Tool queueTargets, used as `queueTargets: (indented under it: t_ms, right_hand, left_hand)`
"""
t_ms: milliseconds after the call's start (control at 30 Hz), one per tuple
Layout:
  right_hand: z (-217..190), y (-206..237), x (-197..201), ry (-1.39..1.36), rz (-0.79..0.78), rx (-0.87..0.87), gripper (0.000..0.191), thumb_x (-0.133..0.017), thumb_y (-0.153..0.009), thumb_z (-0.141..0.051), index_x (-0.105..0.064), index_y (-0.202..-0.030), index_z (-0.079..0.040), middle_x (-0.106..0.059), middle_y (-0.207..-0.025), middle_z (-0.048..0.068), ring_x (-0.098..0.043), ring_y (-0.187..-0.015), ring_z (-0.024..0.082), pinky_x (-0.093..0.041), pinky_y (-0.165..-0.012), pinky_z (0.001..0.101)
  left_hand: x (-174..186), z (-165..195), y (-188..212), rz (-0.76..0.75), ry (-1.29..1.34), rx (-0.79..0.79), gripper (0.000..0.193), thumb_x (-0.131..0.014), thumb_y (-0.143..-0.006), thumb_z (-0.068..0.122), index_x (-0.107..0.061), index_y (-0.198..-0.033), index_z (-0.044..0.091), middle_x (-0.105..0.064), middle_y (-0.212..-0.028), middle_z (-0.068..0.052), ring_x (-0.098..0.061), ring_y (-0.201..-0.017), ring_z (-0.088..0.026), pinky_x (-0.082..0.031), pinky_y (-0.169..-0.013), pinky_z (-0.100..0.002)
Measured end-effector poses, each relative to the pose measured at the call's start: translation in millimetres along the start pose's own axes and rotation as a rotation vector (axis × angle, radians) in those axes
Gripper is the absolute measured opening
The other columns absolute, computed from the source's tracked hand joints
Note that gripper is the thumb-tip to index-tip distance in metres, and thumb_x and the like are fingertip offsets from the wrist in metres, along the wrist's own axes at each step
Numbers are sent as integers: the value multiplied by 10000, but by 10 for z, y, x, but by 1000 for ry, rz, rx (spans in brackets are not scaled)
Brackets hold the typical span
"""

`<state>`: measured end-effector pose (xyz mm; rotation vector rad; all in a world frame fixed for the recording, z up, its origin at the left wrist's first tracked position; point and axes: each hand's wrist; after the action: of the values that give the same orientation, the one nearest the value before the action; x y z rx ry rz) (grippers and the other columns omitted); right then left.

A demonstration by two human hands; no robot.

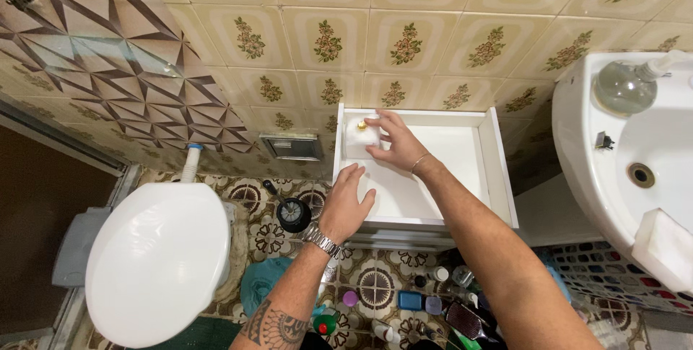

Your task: The person washes their hands at the sink, then wipes the inside of a white bathroom cabinet with a cloth. They open and close the cabinet drawers multiple times, place a small plastic container and a pack of wipes inside, and continue wiping the interior surfaces.

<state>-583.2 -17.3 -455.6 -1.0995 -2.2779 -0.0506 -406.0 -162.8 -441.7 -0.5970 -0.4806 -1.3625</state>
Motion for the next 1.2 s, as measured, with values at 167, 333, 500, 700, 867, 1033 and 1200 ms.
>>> queueTargets:
  t_ms: [167,333,500,700,867,1033,1200]
  right_hand:
    - [49,-79,-151,81,119,70,597,-805,-822,-136,-600,-1384,-136,-332,-1559,172,-508,-1396,315,-540,-1051,372]
    - [39,-129,-257,177,218,148,654,-783,-816,-87,-571,-1434,-121,-314,-1599,216,-451,-1431,402,-449,-1148,433]
    - [-37,-73,-262,305,280,194,740,-794,-790,-102,-525,-1480,-119,-326,-1572,242,-392,-1428,452,-385,-1162,447]
    - [-118,85,-145,302,159,124,723,-823,-796,-176,-518,-1448,-104,-337,-1615,187,-395,-1458,385,-375,-1181,409]
    - [-192,70,-76,289,209,132,578,-777,-914,-284,-578,-1406,-55,-414,-1576,187,-431,-1442,363,-393,-1174,411]
    - [-209,-53,-16,318,137,82,480,-733,-940,-305,-635,-1344,-64,-537,-1488,144,-505,-1381,319,-419,-1150,401]
    - [-196,-103,45,351,117,72,485,-773,-885,-327,-663,-1278,-64,-580,-1412,148,-545,-1317,314,-438,-1109,394]
  left_hand:
    - [-9,-15,27,-11,-21,-32,451,-680,-904,229,-607,-1283,-3,-523,-1440,-193,-568,-1281,-353,-452,-1076,-422]
    - [-21,-12,53,16,0,-92,410,-687,-902,216,-628,-1247,3,-557,-1402,-192,-580,-1262,-357,-462,-1065,-421]
    - [-27,70,158,38,49,-163,373,-678,-914,192,-648,-1236,7,-585,-1381,-194,-586,-1261,-358,-461,-1081,-415]
    - [40,235,159,123,-41,-237,352,-687,-911,175,-650,-1221,13,-577,-1383,-205,-562,-1276,-373,-436,-1099,-431]
    - [305,337,-363,275,-257,-341,491,-713,-864,145,-584,-1308,-21,-501,-1452,-243,-474,-1354,-399,-414,-1111,-462]
    - [451,414,-593,154,-382,-225,534,-720,-833,139,-574,-1331,11,-530,-1445,-162,-498,-1349,-335,-438,-1060,-464]
    - [412,417,-591,140,-398,-192,499,-726,-822,135,-598,-1290,20,-570,-1392,-143,-539,-1278,-329,-448,-1036,-480]
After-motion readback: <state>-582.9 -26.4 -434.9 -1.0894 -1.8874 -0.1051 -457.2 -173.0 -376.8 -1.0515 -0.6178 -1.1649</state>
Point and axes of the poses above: each hand's wrist, its own y-axis away from the middle knuckle, its own x-axis out of the back of the hand, z = x × y
